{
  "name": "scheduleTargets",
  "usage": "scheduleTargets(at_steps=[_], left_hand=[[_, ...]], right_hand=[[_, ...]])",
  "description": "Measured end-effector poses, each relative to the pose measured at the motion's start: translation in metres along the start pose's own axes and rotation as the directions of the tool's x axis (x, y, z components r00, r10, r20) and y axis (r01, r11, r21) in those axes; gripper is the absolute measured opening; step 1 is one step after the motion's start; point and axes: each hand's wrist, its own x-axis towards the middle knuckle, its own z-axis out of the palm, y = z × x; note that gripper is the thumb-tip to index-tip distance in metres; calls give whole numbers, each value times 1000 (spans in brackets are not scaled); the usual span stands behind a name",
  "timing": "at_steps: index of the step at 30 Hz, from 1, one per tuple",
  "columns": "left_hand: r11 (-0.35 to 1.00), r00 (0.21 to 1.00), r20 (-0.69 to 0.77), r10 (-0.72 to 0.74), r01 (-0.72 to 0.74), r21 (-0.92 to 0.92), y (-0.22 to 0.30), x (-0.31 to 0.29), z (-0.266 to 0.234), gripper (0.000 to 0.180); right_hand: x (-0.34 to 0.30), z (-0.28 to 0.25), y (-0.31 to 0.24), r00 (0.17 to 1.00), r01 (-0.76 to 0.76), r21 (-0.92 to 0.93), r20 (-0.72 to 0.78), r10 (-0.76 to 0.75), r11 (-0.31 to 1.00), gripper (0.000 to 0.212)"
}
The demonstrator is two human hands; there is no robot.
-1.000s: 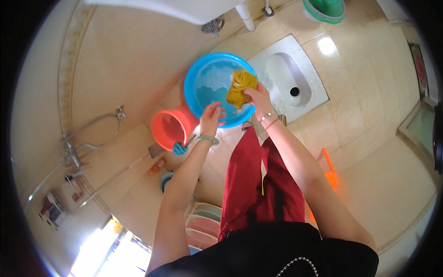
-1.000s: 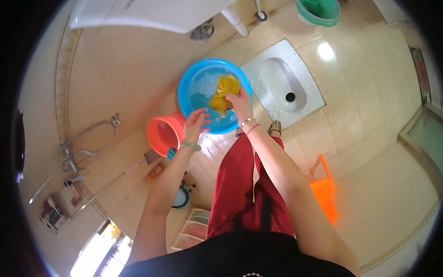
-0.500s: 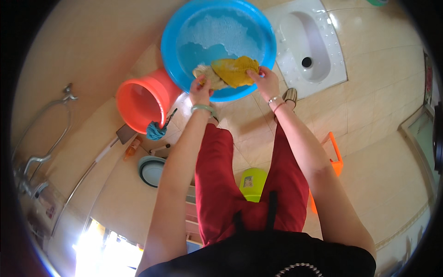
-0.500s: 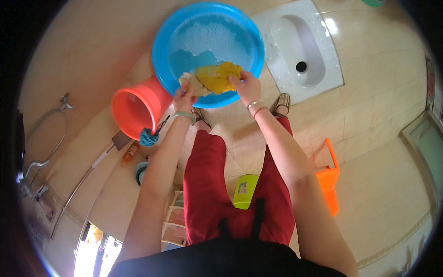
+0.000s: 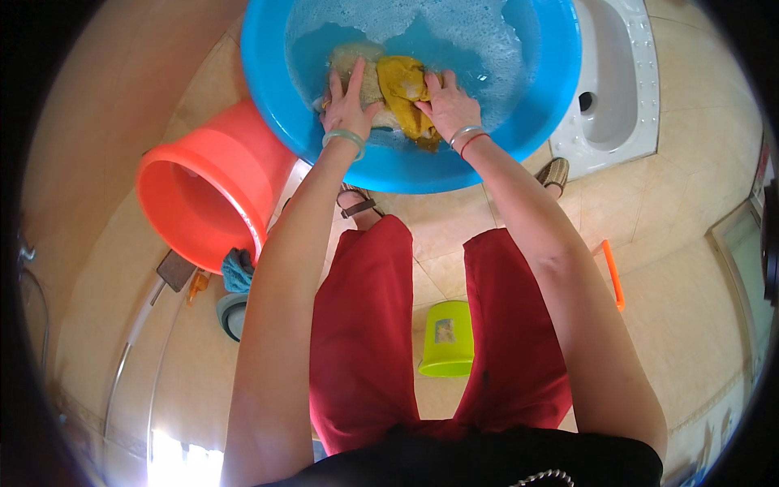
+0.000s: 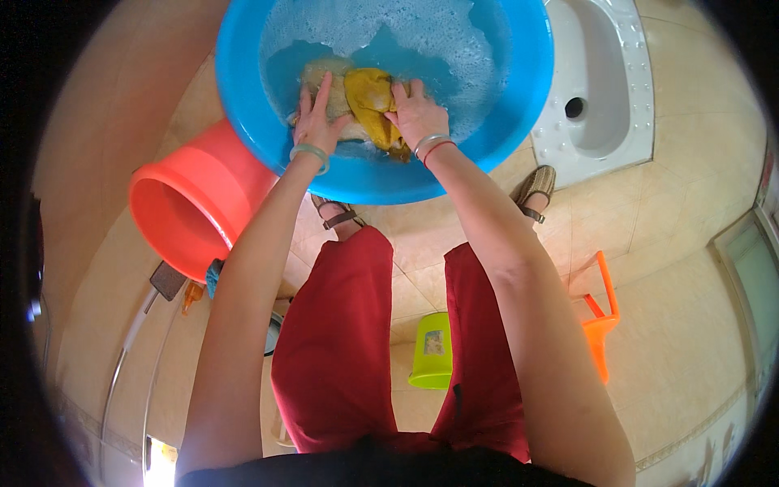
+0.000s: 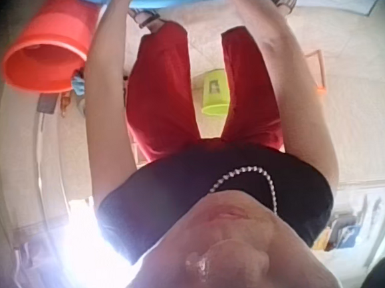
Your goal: The person wipes the top of a white wall-mounted appliance with a yellow cloth, then rinses the cloth in a blue basin of soapy water and wrings it out. The person repeats the wiping action on the same appliance surface.
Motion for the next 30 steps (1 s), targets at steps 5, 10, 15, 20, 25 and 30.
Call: scheduleTargets(at_steps=[5,10,15,20,25,30], left_hand=[[769,986,167,30,84,-634,-42,38,68,86],[-269,736,677,12,654,-707,35,5,13,63],[-440,797,551,248,599,-669,50,-2,-22,52],[-535,774,570,275,616,-578,78,-36,-38,41],[-525,769,493,408,639,-562,78,-42,-39,50],[-211,899,346,-268,296,-932,71,-37,7,49]], right_hand=[[49,53,19,962,-267,76,76,261,961,31],[7,1,-25,912,69,505,-382,151,860,25],[-92,-76,-91,909,355,411,-361,-208,840,25],[-115,-111,-122,842,440,393,-494,-218,808,28],[-89,-114,-127,737,371,311,-672,-74,875,27],[-56,-86,-95,784,327,399,-620,-11,856,18]])
